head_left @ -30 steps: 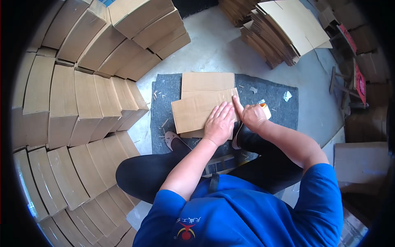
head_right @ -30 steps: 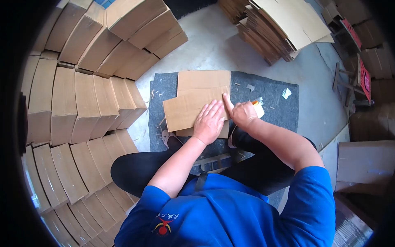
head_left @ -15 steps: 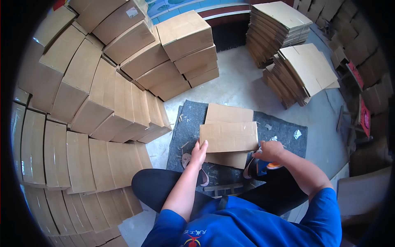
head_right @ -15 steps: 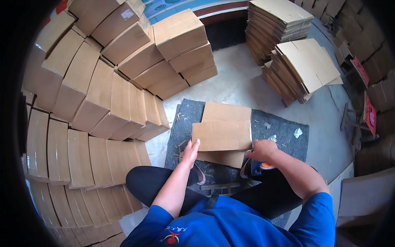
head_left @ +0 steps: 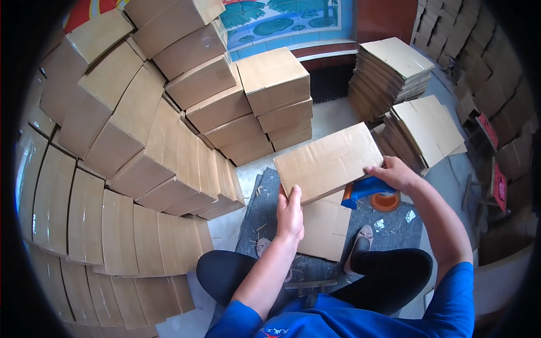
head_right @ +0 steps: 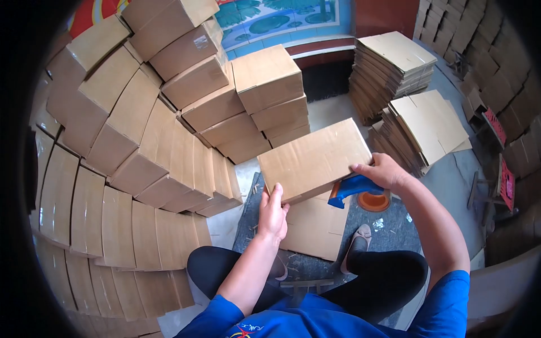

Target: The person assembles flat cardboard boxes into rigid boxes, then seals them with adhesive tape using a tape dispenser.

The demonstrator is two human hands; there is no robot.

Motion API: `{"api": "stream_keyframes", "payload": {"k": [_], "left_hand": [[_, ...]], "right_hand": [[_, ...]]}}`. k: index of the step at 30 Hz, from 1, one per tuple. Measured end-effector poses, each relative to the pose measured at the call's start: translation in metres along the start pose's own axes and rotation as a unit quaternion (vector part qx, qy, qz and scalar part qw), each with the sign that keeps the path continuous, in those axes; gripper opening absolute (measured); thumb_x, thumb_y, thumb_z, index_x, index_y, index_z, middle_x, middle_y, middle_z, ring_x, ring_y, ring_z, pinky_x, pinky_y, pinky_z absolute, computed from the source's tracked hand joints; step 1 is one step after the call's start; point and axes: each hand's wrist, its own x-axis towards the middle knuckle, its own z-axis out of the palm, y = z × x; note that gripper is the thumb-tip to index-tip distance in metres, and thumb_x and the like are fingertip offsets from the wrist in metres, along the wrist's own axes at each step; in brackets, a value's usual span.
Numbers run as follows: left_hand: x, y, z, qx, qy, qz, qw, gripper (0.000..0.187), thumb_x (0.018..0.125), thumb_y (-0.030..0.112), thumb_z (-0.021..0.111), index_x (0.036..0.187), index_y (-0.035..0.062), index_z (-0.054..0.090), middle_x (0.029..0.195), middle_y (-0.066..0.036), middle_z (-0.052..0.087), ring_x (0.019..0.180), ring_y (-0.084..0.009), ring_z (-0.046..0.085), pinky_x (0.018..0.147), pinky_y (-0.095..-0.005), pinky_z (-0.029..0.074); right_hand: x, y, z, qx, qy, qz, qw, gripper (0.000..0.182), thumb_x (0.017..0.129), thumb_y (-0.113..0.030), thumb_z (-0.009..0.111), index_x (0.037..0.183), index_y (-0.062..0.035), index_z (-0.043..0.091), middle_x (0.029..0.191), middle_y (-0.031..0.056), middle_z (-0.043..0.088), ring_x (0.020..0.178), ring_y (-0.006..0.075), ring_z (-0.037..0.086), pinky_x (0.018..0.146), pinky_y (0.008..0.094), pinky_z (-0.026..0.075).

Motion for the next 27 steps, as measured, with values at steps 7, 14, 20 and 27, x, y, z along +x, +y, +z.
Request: {"api": "stream_keyframes", "payload": {"k": [7, 14, 20, 27], "left_hand": [[0.001, 0.093, 0.074, 0.044, -0.12, 0.414, 0.901, 0.089, 0.097, 0.003, 0.053, 0.159, 0.003, -0.011, 0.164, -0.019, 0.004, 0.15, -0.0292, 0.019, 0.12, -0.0443, 0.02], [0.15, 0.107, 0.094, 0.427, -0.012, 0.49, 0.76, 0.088, 0.088, 0.013, 0.069, 0.158, 0.0007, 0.015, 0.162, -0.03, 0.011, 0.15, -0.0466, 0.015, 0.121, -0.0513, 0.017], [0.212, 0.126, 0.055, 0.403, 0.073, 0.507, 0.759, 0.069, 0.083, 0.003, 0.07, 0.146, 0.0038, 0.041, 0.148, -0.022, 0.036, 0.137, -0.0393, 0.036, 0.116, -0.0478, 0.031], [0.285, 0.158, -0.015, 0.276, 0.168, 0.389, 0.862, 0.064, 0.094, 0.025, 0.07, 0.143, -0.0022, 0.041, 0.144, -0.022, 0.047, 0.131, -0.0313, 0.047, 0.113, -0.0408, 0.036]], "right_hand": [[0.049, -0.103, -0.114, 0.163, 0.007, -0.34, 0.926, 0.072, 0.08, -0.044, 0.083, 0.13, 0.0015, 0.059, 0.108, 0.0135, 0.072, 0.098, 0.0177, 0.07, 0.088, 0.0328, 0.058], [0.216, -0.188, -0.067, -0.034, 0.279, -0.271, 0.92, 0.065, 0.086, -0.036, 0.075, 0.14, -0.0054, 0.056, 0.132, 0.0211, 0.063, 0.122, 0.0331, 0.062, 0.105, 0.0392, 0.047], [0.211, -0.196, -0.051, -0.155, 0.321, -0.15, 0.922, 0.047, 0.086, -0.031, 0.066, 0.129, -0.0138, 0.066, 0.115, 0.0138, 0.072, 0.11, 0.0305, 0.067, 0.098, 0.0396, 0.052], [0.178, -0.184, -0.034, -0.319, 0.142, -0.162, 0.923, 0.073, 0.083, -0.055, 0.073, 0.136, -0.0068, 0.058, 0.111, 0.0164, 0.072, 0.105, 0.0294, 0.07, 0.091, 0.0387, 0.056]]}}
